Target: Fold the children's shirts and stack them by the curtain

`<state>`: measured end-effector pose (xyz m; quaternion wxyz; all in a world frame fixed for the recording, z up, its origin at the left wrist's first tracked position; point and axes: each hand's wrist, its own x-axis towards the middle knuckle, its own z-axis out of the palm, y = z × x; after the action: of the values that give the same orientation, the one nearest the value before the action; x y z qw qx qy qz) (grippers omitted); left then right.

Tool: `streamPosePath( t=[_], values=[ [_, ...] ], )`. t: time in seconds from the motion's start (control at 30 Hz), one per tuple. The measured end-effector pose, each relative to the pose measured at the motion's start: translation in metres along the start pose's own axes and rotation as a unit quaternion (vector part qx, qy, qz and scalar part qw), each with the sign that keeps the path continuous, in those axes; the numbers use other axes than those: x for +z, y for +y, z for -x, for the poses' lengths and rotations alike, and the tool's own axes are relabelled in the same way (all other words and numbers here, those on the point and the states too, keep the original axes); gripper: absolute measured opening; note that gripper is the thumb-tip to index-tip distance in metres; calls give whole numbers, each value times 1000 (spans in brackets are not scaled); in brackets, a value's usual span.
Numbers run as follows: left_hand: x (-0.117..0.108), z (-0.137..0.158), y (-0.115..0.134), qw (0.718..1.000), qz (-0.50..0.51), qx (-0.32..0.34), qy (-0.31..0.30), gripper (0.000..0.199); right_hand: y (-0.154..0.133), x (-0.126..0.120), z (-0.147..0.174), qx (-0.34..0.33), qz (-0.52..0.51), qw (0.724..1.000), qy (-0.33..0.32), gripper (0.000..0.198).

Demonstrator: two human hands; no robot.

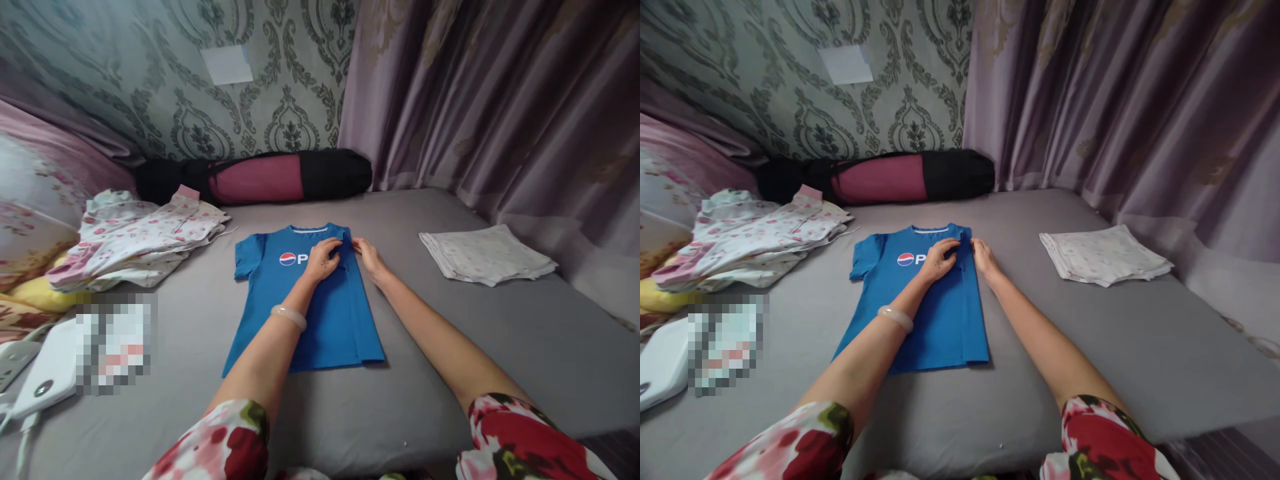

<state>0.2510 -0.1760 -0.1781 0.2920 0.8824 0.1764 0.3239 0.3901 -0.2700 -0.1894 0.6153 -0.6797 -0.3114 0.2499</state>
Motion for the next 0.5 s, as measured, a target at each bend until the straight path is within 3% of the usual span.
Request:
streamPosePath(
  t=[0.2, 0.3, 0.43, 0.5],
  values=[
    [2, 1, 4, 999, 0, 22, -25, 33, -23, 0, 5, 63, 19, 998, 5, 49],
    [1, 0, 4, 999, 42, 15, 12, 30, -33, 2, 4, 66, 99, 993, 13, 49],
    [0, 0, -2, 984, 18, -108, 140, 28, -40, 6, -3, 61, 228, 971, 41, 41],
    [1, 0, -3, 976, -23, -155, 150, 19, -41, 8, -6, 64, 257, 963, 55, 34]
  ],
)
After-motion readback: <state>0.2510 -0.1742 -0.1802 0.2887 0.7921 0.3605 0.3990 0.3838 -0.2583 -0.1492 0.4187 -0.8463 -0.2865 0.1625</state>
